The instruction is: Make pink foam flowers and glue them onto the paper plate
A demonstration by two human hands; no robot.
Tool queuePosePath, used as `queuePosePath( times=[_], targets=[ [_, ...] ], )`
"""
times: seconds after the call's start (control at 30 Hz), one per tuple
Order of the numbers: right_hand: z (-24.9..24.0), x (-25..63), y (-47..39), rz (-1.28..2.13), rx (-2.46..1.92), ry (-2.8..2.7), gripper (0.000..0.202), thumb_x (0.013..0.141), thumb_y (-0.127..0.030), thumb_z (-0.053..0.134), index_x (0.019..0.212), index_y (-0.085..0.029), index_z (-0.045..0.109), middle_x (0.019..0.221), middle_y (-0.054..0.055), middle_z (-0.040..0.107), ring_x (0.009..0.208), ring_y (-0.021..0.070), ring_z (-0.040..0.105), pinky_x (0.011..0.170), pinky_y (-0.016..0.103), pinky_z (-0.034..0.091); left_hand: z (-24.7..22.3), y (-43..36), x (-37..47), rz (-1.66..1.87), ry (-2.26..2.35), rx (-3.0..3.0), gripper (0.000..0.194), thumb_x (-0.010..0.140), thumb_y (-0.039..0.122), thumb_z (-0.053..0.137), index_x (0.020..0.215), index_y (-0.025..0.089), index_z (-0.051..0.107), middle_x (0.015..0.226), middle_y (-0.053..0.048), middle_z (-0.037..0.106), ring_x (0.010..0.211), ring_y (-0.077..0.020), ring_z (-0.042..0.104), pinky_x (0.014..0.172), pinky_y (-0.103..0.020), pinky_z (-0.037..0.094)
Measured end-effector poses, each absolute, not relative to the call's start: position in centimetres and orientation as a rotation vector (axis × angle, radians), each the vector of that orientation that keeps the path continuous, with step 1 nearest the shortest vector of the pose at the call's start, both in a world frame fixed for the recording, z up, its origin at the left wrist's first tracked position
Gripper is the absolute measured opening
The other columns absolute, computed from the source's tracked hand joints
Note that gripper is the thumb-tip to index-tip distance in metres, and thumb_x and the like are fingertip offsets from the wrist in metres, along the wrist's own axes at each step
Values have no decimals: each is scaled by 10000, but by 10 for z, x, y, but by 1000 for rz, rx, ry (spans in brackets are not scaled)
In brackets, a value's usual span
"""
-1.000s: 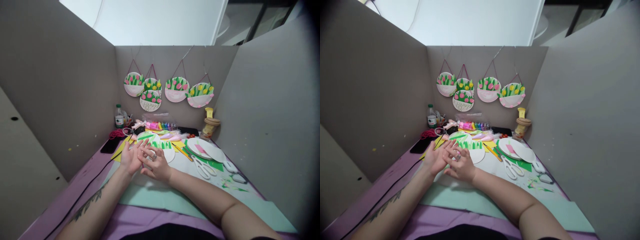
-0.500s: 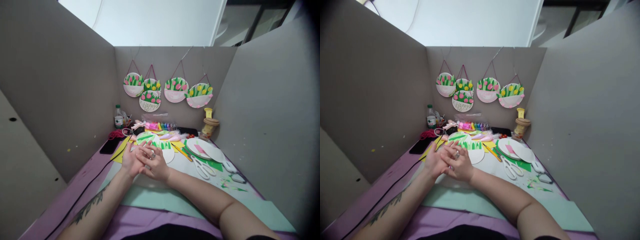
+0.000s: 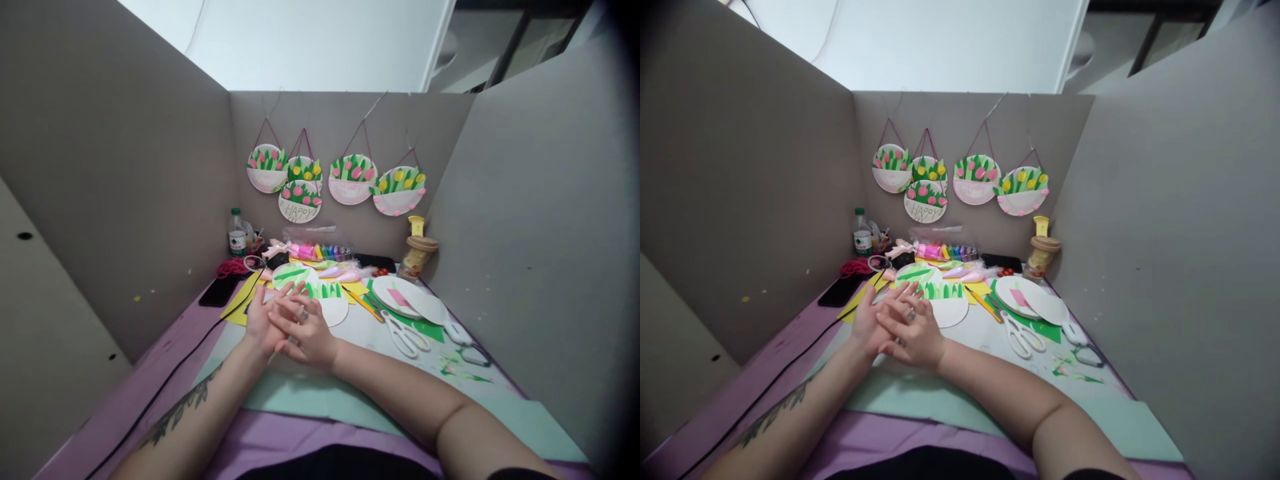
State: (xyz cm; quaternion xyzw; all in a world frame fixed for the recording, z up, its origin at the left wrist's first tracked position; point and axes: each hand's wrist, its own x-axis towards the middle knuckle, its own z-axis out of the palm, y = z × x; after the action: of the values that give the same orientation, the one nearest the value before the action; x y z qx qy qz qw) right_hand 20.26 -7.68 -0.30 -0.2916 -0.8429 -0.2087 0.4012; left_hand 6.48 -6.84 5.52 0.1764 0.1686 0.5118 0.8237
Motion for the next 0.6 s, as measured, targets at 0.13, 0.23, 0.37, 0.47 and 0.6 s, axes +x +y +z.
queuePosePath(
  times=[0.13, 0.23, 0.37, 0.47, 0.6],
  targets=[
    [-3, 203, -78, -500, -720, -2078, 498, 846, -604, 536, 1202, -276, 652, 1357, 48, 540, 1194, 276, 395, 965, 429, 334, 54, -68, 64, 1142, 319, 379, 762, 908, 638, 261, 1442, 100, 330, 1363, -205, 522, 1206, -305, 557, 965, -466, 493],
    [-2, 202, -79, -506, -700, -2102, 520, 817, -635, 555, 1198, -295, 653, 1373, 34, 526, 1202, 278, 385, 978, 432, 326, 53, -68, 64, 1125, 336, 388, 744, 913, 627, 272, 1433, 100, 348, 1368, -200, 522, 1210, -299, 555, 967, -455, 493],
    [-2, 203, -80, -536, -792, -2107, 501, 804, -616, 585, 1191, -307, 658, 1386, 39, 506, 1217, 290, 362, 986, 439, 307, 54, -69, 66, 1114, 334, 382, 731, 912, 624, 280, 1420, 106, 372, 1356, -204, 529, 1184, -302, 575, 972, -467, 489],
    [-2, 203, -80, -566, -770, -2141, 537, 790, -647, 581, 1204, -311, 650, 1399, 43, 491, 1227, 299, 347, 992, 444, 298, 54, -69, 67, 1151, 334, 365, 714, 913, 625, 271, 1421, 133, 376, 1362, -188, 529, 1193, -294, 570, 984, -469, 482],
    [-2, 203, -80, -564, -786, -2116, 538, 795, -647, 571, 1215, -318, 643, 1402, 45, 488, 1215, 301, 360, 991, 450, 296, 53, -67, 68, 1084, 322, 369, 754, 900, 639, 285, 1438, 114, 349, 1366, -206, 520, 1205, -320, 555, 976, -500, 481]
  ],
)
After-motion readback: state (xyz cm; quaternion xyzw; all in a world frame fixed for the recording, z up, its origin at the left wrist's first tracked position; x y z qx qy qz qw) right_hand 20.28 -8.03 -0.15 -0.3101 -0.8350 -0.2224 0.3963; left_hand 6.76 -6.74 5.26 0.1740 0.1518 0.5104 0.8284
